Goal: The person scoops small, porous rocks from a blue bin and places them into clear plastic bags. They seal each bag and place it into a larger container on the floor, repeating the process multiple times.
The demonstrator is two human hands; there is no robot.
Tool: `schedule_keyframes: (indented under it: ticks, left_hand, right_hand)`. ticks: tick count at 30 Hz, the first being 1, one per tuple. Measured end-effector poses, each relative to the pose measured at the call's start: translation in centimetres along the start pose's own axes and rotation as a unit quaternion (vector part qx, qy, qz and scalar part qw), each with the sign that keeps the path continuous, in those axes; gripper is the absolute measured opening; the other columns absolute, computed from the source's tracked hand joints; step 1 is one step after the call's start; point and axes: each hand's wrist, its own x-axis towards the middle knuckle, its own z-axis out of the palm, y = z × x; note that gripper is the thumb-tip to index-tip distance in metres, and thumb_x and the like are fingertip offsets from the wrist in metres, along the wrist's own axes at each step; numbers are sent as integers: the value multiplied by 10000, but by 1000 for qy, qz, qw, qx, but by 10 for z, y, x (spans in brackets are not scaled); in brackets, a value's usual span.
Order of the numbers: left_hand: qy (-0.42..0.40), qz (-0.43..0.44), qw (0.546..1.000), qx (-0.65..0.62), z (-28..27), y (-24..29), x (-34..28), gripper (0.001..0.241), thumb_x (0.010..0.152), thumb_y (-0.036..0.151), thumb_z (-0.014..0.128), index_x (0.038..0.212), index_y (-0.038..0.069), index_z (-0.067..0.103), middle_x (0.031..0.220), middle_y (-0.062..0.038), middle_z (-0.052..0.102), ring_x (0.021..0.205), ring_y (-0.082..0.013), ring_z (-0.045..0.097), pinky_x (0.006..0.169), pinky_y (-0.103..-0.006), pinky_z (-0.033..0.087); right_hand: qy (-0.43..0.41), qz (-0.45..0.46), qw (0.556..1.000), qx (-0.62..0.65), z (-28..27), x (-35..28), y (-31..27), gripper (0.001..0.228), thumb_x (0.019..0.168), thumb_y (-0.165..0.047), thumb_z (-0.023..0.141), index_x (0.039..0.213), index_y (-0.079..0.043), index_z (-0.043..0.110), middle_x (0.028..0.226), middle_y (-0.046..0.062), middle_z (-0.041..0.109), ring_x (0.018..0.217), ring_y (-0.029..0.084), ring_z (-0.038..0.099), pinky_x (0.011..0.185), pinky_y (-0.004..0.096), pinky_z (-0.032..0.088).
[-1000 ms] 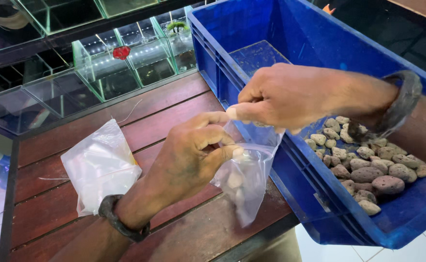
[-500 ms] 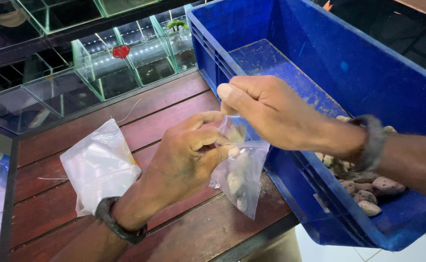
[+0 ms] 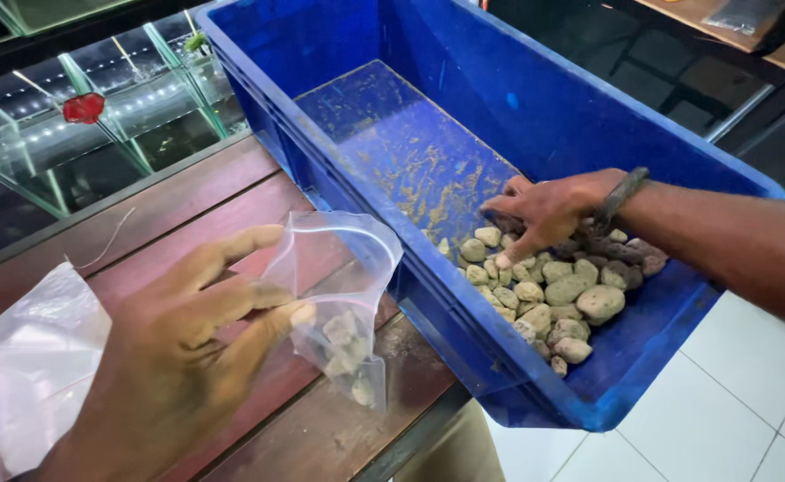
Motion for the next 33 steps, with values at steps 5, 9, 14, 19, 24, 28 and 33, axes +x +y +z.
schedule_keyframes:
  ticks: [5,9,14,19,24,28,33]
  left_hand:
    - [2,5,1000,7,6,1,6,126,831,170,794,947,130,767,1333,-125,681,987,-168,709,919,-297,547]
    - [-9,4,1000,11,8,-1,7,121,822,167,792,941,156,771,1361,-151,667,1015,-212,752,861,-305,592]
    - [-19,2,1000,18,9,-1,10,114,830,165,778,944,155,771,1349,-158,674,1095,-224,734,891,-318,581]
    - [-18,14,999,27,7,2,15,115,827,120,784,934,158,770,1320,-151,684,988,-195,743,772,-286,572]
    - [-17,30,999,14,7,5,19,105,840,114,769,942,137,757,1301,-192,690,991,-225,750,792,-304,574]
    - [-28,4,1000,6,10,1,16,112,840,149,774,946,181,795,1327,-131,683,590,-99,607,581,-243,504]
    - [-20,8,1000,-22,10,6,15,71,874,193,765,919,139,777,1292,-141,682,1023,-205,739,901,-328,546]
  right_hand:
    - [17,-46,998,44,-4,-17,-19,905,752,-735,606,1537,-366,347,1413,94,356,1269,314,540,1068,527,506]
    - [12,-162,983,81,4,-9,-25,896,633,-762,583,1405,-315,499,1203,27,457,1061,196,535,868,426,575]
    - [-13,-212,974,76,15,-9,-34,792,740,-590,739,1401,-340,379,1180,26,568,1109,223,592,933,438,487]
    - [-56,-225,972,37,8,-14,-41,715,808,-593,629,1481,-394,495,1572,-58,518,1415,192,508,1150,434,408]
    - [-80,-205,972,84,0,-20,-39,735,686,-541,765,1380,-366,599,1482,-55,602,1277,200,635,789,359,694]
    - [-50,-287,950,117,8,2,-20,460,688,-407,876,1048,-171,714,1082,-35,789,1001,141,718,868,333,566]
    - [-26,-307,943,126,9,8,-22,481,634,-340,920,1088,-236,801,1068,-106,858,965,47,755,879,231,579]
